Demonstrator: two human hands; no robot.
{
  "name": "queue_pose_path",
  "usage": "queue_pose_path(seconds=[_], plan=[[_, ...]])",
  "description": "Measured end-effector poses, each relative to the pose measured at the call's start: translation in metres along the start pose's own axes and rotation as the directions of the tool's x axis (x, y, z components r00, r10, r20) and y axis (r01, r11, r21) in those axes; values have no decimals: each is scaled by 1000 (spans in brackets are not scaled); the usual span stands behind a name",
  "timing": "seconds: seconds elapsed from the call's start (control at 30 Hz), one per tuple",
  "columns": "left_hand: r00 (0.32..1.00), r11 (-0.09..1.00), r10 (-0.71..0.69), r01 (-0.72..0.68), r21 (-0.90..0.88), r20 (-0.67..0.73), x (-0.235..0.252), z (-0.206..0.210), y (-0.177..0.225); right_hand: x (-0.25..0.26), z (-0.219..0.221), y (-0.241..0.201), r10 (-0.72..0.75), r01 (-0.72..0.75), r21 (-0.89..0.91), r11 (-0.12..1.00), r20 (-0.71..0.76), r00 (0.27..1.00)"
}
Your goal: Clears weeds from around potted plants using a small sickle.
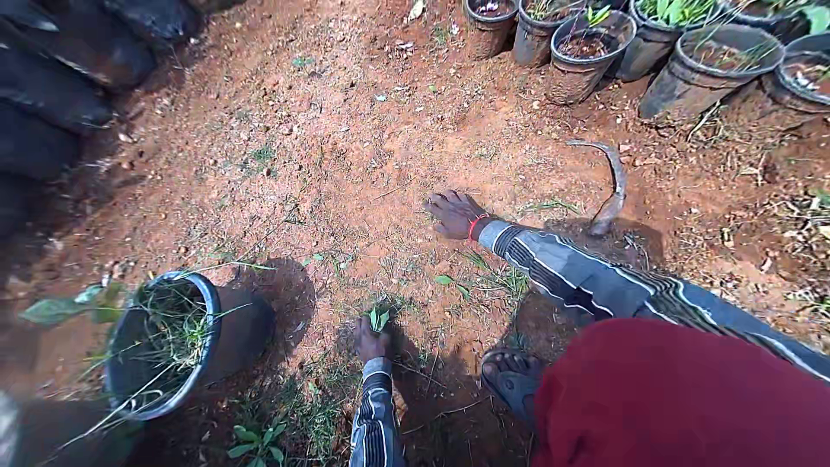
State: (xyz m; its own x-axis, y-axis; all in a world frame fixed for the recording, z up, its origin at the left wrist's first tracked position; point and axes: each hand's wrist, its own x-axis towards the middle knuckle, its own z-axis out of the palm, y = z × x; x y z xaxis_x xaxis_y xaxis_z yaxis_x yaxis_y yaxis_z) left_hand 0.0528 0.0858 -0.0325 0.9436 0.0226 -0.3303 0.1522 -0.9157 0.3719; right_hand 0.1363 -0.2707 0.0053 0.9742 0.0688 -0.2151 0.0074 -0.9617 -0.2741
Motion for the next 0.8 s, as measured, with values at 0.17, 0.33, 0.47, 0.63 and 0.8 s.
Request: queue_pose_path(seconds=[0.17, 0.33, 0.47, 0.63, 0.8], plan=[[999, 993, -17, 21, -113, 31, 5, -3, -4, -3, 17, 16, 39, -38, 18, 999, -56, 998], [993, 916, -116, 107, -387, 1, 5, -18, 15, -115, 53, 5, 73, -62, 85, 994, -141, 987], [1000, 874, 27, -23, -485, 0, 4, -17, 62, -175, 54, -2, 81, -56, 249, 967, -91, 993], [962, 877, 248, -173, -448, 115, 23, 3, 126, -139, 7, 43, 258, -199, 263, 944, -213, 942], [802, 855, 471, -518, 35, 366, 27, 36, 188, -106, 22, 73, 453, -437, 180, 881, -53, 890]])
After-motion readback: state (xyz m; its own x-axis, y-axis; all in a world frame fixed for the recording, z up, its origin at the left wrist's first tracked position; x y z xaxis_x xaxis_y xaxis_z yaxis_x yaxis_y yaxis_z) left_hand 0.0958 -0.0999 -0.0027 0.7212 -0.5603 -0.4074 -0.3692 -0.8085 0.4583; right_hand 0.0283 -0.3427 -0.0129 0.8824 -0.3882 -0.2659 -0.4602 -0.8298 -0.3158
